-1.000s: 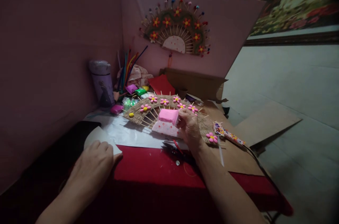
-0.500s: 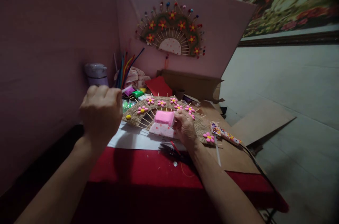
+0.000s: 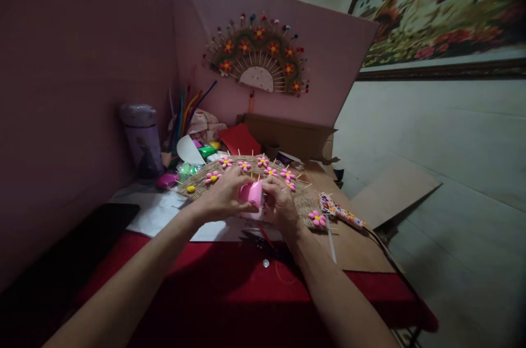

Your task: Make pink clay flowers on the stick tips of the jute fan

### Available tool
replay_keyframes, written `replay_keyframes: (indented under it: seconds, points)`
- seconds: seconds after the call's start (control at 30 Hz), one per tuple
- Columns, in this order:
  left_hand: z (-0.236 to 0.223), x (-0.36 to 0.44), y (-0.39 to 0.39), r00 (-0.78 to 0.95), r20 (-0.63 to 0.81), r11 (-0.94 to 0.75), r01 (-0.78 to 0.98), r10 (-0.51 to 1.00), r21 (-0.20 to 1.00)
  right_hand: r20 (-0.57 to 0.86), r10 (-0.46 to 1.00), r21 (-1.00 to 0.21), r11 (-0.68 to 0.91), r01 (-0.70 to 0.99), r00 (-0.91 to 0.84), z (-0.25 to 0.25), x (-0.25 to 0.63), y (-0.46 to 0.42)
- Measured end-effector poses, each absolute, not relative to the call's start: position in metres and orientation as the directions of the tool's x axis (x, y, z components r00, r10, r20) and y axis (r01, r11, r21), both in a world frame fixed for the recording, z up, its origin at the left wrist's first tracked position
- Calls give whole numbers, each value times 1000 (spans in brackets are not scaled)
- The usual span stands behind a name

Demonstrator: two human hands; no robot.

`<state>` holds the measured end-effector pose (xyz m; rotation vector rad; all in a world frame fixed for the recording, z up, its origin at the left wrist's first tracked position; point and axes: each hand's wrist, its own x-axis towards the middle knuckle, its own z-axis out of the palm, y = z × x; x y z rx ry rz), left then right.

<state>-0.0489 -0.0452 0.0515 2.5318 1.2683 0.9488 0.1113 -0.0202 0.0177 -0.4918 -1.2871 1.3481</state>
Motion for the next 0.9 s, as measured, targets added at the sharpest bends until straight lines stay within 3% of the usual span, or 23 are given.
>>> replay_keyframes:
  seconds: [0.27, 0.57, 0.9]
  points:
    - [30, -48, -52, 223, 640, -584, 687, 735, 432, 359, 851, -909, 227, -348, -384, 15, 110, -24]
    - [26, -51, -53, 222, 706, -540, 800, 673, 263, 380, 847, -916, 289, -278, -372, 15, 110, -23]
    - [23, -52, -53, 224, 710, -500, 842, 667, 203, 398, 840, -914, 331, -234, -368, 18, 111, -24]
